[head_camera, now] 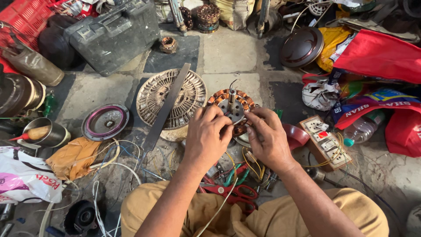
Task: The person sits on the floor and works on a circular motor stator, stripping and inserting wires into slots, and using pliers to adjust connections. The person also handles a yellow wire and a small plastic bag during the process.
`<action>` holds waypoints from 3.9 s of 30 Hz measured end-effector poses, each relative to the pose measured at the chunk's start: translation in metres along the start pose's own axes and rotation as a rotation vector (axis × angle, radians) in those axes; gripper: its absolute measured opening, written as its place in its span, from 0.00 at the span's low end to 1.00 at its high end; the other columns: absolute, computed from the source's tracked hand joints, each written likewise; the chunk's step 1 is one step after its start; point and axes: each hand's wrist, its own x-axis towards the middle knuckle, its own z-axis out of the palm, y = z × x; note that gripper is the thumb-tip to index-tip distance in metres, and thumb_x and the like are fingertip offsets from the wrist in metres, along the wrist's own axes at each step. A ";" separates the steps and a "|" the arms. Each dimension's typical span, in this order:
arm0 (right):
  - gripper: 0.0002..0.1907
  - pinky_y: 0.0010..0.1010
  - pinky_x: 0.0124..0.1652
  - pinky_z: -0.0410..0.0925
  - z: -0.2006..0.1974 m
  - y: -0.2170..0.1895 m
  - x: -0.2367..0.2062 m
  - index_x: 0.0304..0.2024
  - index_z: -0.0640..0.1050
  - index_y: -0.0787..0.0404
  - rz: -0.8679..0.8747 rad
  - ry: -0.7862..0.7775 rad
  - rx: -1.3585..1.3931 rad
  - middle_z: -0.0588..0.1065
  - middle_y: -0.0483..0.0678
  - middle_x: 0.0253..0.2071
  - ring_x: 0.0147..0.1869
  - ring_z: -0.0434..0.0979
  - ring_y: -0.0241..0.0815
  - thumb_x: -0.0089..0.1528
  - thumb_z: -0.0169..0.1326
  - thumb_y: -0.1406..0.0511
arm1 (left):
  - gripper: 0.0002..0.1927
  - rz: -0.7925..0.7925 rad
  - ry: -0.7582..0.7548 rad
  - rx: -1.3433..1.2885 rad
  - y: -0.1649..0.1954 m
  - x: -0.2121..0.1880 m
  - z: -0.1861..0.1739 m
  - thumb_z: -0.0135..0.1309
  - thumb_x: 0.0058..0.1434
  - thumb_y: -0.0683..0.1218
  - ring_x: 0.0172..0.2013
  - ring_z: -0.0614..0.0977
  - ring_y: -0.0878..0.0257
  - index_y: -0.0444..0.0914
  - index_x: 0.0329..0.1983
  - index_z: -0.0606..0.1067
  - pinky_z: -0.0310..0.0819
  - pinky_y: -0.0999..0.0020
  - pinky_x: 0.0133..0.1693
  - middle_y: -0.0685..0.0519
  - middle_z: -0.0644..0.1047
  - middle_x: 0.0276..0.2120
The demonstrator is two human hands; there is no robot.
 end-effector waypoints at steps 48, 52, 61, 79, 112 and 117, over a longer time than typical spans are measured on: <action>0.16 0.24 0.38 0.71 0.048 0.058 -0.078 0.56 0.75 0.69 0.943 0.213 0.709 0.78 0.48 0.44 0.40 0.77 0.33 0.66 0.51 0.72 | 0.14 -0.146 0.417 -0.124 -0.002 -0.036 -0.004 0.55 0.65 0.36 0.54 0.76 0.49 0.38 0.53 0.76 0.69 0.54 0.58 0.48 0.75 0.51; 0.16 0.23 0.38 0.72 0.046 0.057 -0.077 0.56 0.75 0.69 0.910 0.214 0.675 0.77 0.46 0.41 0.40 0.75 0.30 0.65 0.51 0.73 | 0.15 -0.248 0.383 -0.133 -0.013 -0.075 -0.004 0.55 0.63 0.36 0.53 0.76 0.48 0.38 0.54 0.76 0.70 0.54 0.56 0.47 0.76 0.51; 0.16 0.21 0.43 0.71 0.033 0.049 -0.063 0.51 0.76 0.69 0.799 0.247 0.514 0.78 0.46 0.40 0.41 0.78 0.32 0.60 0.58 0.77 | 0.09 -0.337 -0.151 0.107 -0.051 -0.176 -0.023 0.56 0.60 0.42 0.46 0.78 0.46 0.40 0.44 0.79 0.72 0.52 0.49 0.46 0.78 0.42; 0.11 0.32 0.25 0.72 0.047 -0.038 -0.129 0.39 0.74 0.64 1.123 0.042 0.560 0.76 0.47 0.26 0.25 0.76 0.38 0.68 0.50 0.61 | 0.13 -0.500 -0.577 -0.096 0.019 -0.181 0.068 0.62 0.57 0.52 0.35 0.83 0.40 0.37 0.32 0.80 0.77 0.47 0.41 0.39 0.81 0.29; 0.09 0.20 0.31 0.67 0.016 -0.017 -0.028 0.42 0.80 0.69 0.761 0.105 0.581 0.78 0.40 0.31 0.32 0.73 0.25 0.64 0.59 0.67 | 0.15 -0.469 0.297 -0.385 0.032 -0.013 0.023 0.59 0.66 0.46 0.38 0.85 0.48 0.37 0.54 0.76 0.76 0.58 0.38 0.44 0.82 0.38; 0.08 0.19 0.33 0.67 -0.003 -0.015 -0.015 0.43 0.80 0.68 0.628 0.030 0.593 0.77 0.39 0.33 0.34 0.72 0.25 0.65 0.59 0.67 | 0.16 0.061 0.270 0.054 0.048 -0.028 -0.013 0.62 0.64 0.47 0.58 0.73 0.47 0.42 0.55 0.77 0.65 0.49 0.57 0.48 0.75 0.55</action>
